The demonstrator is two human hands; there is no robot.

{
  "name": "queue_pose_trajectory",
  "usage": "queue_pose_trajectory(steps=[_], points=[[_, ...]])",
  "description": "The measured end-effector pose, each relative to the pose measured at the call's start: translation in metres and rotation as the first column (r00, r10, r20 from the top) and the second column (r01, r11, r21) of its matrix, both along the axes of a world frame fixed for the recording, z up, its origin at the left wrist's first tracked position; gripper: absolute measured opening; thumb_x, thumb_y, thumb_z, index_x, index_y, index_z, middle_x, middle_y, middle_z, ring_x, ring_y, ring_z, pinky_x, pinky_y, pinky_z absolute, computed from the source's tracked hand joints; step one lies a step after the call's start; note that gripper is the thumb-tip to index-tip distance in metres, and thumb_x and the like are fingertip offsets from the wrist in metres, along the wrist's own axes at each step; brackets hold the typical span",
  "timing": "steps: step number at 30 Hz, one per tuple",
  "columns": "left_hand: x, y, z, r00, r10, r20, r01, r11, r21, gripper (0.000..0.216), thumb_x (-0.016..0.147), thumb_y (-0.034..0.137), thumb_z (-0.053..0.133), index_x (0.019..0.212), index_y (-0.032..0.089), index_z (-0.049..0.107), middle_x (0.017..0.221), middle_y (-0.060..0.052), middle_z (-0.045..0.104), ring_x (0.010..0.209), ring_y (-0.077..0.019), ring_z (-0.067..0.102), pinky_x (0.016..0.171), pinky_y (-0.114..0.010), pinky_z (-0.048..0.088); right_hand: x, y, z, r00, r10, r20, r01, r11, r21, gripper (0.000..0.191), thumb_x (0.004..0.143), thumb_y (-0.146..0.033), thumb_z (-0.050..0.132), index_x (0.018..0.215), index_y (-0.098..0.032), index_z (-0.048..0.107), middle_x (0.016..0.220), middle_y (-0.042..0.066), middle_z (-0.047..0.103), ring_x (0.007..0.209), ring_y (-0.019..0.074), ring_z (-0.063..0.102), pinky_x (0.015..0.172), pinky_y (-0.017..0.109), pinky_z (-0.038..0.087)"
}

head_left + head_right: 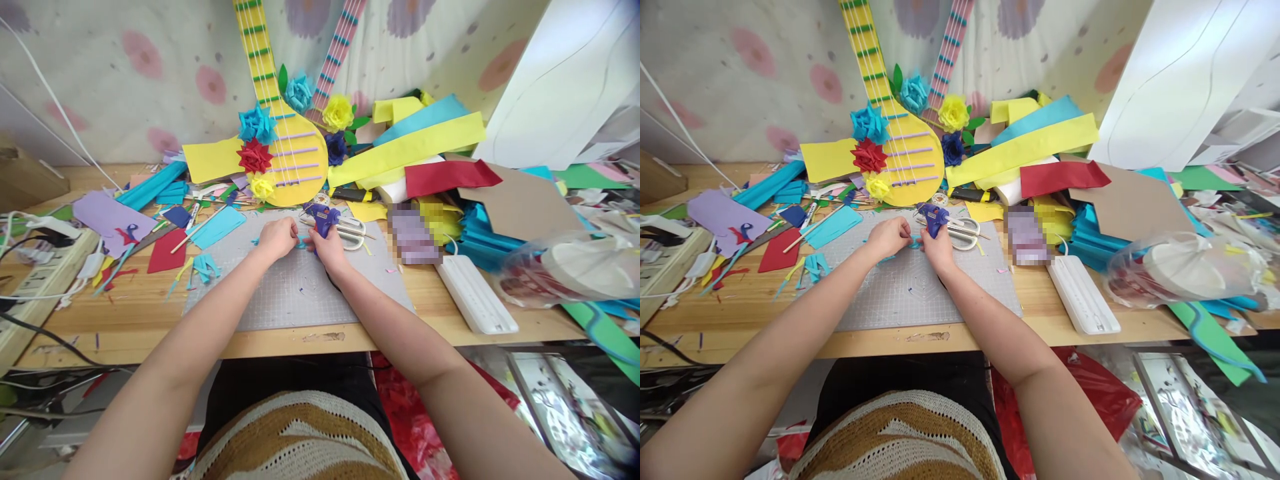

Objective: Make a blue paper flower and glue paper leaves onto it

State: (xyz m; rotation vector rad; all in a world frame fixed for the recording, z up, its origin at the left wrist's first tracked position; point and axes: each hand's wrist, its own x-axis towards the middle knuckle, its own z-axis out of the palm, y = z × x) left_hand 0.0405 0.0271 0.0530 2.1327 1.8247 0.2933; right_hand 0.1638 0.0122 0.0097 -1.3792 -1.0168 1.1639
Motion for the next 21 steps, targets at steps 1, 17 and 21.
queue_pose_trajectory(steps=[1,17,21], points=[[0.000,0.000,0.000,1.000,0.007,0.002,-0.007,1.000,0.001,0.012,0.065,0.021,0.061,0.076,0.022,0.057,0.076,-0.001,0.068,0.079,-0.0187,0.062,0.075,-0.030,0.045,0.000,-0.001,0.001,1.000,-0.001,0.005,0.001,1.000,-0.003,0.021,0.075,-0.023,0.053,0.091,-0.021,0.039,0.086,0.002,0.060,0.063,0.0111,0.063,0.048,0.021,0.050],[-0.005,0.000,0.003,0.984,0.156,0.084,-0.165,0.980,0.108,0.017,0.069,0.019,0.054,0.084,0.021,0.049,0.081,-0.002,0.063,0.079,-0.0176,0.059,0.069,-0.028,0.041,0.007,-0.001,0.000,0.999,-0.008,0.042,0.009,1.000,-0.012,0.023,0.073,-0.024,0.053,0.091,-0.023,0.039,0.082,0.001,0.059,0.059,0.0137,0.063,0.047,0.025,0.051],[-0.019,0.006,0.010,0.930,0.263,0.256,-0.314,0.932,0.180,0.014,0.072,0.019,0.051,0.083,0.020,0.043,0.083,-0.001,0.059,0.078,-0.0142,0.056,0.069,-0.026,0.042,0.008,0.001,-0.002,0.999,-0.005,0.043,0.006,1.000,-0.017,0.025,0.071,-0.025,0.055,0.090,-0.023,0.039,0.082,0.000,0.058,0.059,0.0132,0.063,0.046,0.024,0.051]])
